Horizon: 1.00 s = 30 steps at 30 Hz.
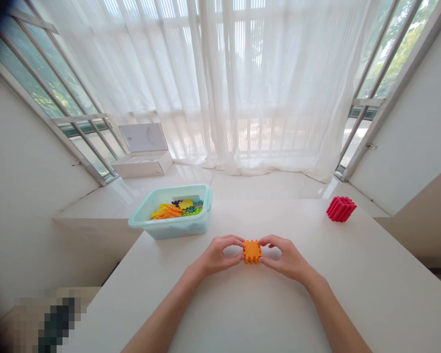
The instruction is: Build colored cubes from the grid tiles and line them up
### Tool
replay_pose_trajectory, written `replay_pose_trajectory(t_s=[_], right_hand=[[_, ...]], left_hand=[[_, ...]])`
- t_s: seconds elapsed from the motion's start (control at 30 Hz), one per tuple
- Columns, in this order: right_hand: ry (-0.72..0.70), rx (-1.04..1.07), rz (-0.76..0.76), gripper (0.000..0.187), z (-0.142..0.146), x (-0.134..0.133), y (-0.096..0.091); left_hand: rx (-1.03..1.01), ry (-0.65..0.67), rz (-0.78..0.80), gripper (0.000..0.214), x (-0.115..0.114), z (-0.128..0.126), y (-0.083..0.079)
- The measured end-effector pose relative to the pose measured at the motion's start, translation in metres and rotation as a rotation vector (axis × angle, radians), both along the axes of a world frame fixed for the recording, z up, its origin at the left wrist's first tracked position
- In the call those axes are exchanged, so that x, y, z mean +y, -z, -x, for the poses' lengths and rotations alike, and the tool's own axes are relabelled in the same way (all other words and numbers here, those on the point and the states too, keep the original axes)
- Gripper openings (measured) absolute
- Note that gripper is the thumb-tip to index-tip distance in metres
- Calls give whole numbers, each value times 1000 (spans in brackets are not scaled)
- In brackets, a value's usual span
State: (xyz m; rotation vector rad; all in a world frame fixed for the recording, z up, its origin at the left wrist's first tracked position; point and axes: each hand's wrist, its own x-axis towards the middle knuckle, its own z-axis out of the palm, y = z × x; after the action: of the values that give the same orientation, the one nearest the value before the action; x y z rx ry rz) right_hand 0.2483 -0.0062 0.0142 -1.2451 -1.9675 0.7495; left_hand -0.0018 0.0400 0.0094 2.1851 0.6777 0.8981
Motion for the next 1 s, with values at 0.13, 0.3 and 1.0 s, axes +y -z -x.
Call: replay_pose_trajectory(t_s=[0.13,0.3,1.0], right_hand=[[29,62,6,39,-4,1,0],[97,203,9,33,-11,6,4],[237,301,-39,24,-3,12,8]], left_hand=[[18,-43,-17,30,1,3,-5],[-41,-242,-40,23,1,22,-31],[1174,-842,56,15,103,116,-132]])
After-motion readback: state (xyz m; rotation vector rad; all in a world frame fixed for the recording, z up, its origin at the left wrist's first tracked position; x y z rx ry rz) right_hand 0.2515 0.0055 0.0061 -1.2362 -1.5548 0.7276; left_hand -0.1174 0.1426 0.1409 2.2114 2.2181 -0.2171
